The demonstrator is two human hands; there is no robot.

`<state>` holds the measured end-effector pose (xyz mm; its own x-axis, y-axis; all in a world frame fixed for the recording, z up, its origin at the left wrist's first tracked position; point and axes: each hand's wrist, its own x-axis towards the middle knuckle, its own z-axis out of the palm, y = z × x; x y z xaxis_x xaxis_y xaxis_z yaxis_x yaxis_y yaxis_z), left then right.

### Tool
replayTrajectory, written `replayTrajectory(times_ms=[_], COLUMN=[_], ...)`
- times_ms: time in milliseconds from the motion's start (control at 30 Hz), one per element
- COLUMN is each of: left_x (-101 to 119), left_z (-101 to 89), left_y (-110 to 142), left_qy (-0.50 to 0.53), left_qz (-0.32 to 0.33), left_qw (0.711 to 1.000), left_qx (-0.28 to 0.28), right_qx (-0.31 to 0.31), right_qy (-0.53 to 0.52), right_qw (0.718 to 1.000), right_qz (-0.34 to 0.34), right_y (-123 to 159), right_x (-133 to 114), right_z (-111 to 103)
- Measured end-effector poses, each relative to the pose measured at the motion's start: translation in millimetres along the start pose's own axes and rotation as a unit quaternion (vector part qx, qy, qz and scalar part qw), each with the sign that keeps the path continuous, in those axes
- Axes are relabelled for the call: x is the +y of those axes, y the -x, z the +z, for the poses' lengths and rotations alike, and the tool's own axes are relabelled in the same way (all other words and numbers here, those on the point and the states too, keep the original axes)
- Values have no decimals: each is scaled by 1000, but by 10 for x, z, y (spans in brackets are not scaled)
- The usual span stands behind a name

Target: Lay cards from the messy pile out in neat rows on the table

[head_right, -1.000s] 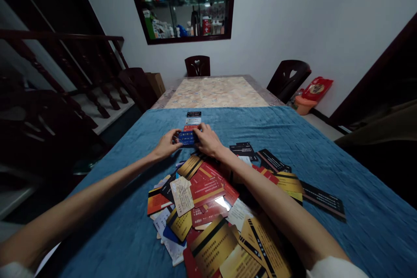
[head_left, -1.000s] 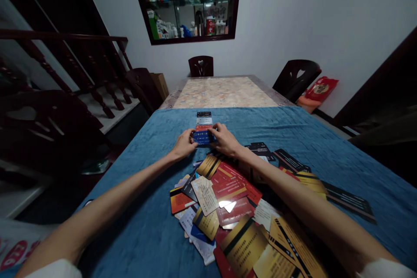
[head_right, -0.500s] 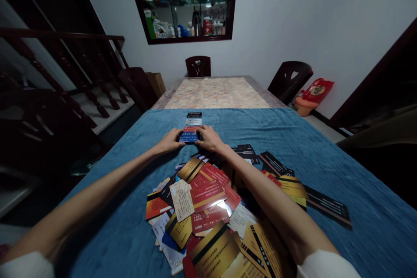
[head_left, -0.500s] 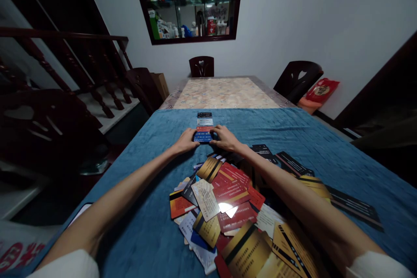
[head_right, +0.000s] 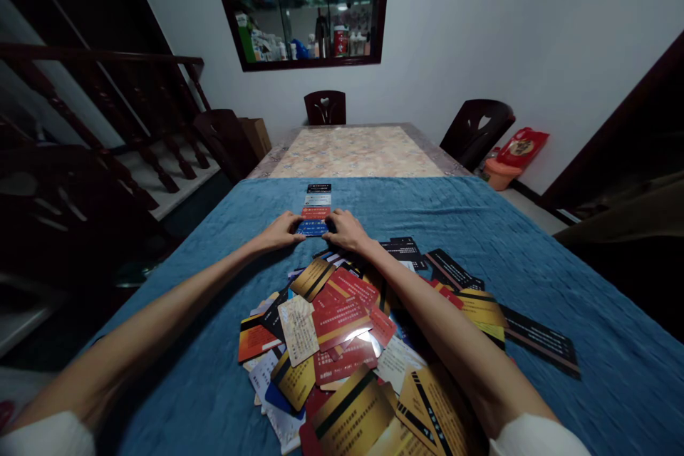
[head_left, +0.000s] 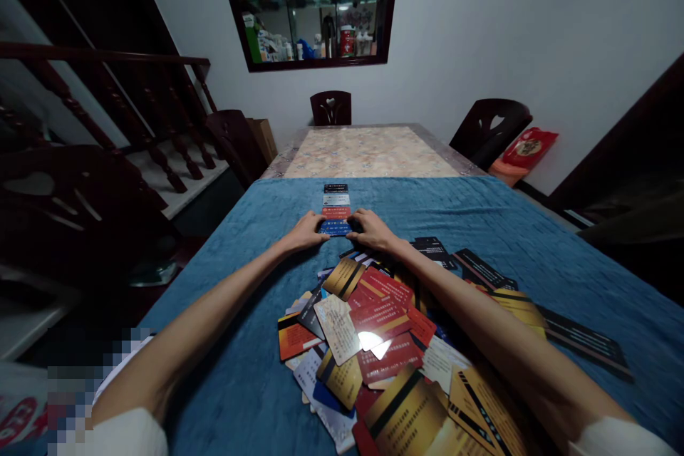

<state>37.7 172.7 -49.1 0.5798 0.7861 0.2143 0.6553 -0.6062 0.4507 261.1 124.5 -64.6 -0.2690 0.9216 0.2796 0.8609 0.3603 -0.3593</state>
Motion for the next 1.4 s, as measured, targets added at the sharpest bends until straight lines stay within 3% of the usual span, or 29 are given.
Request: replayTrajectory(times_ms=[1033,1400], left_x=[157,226], left_z=[-78,-87], left_y=[-3,91], left_qy=[-44,-26], left_qz=[-29,-72], left_qw=[997,997], left_qx=[-52,-20], right_qx=[-12,-10], right_qy=[12,15], right_qw=[1000,1000], right_qz=[-20,-25], right_y=[30,27], right_x=[21,28], right_z=[-15,1])
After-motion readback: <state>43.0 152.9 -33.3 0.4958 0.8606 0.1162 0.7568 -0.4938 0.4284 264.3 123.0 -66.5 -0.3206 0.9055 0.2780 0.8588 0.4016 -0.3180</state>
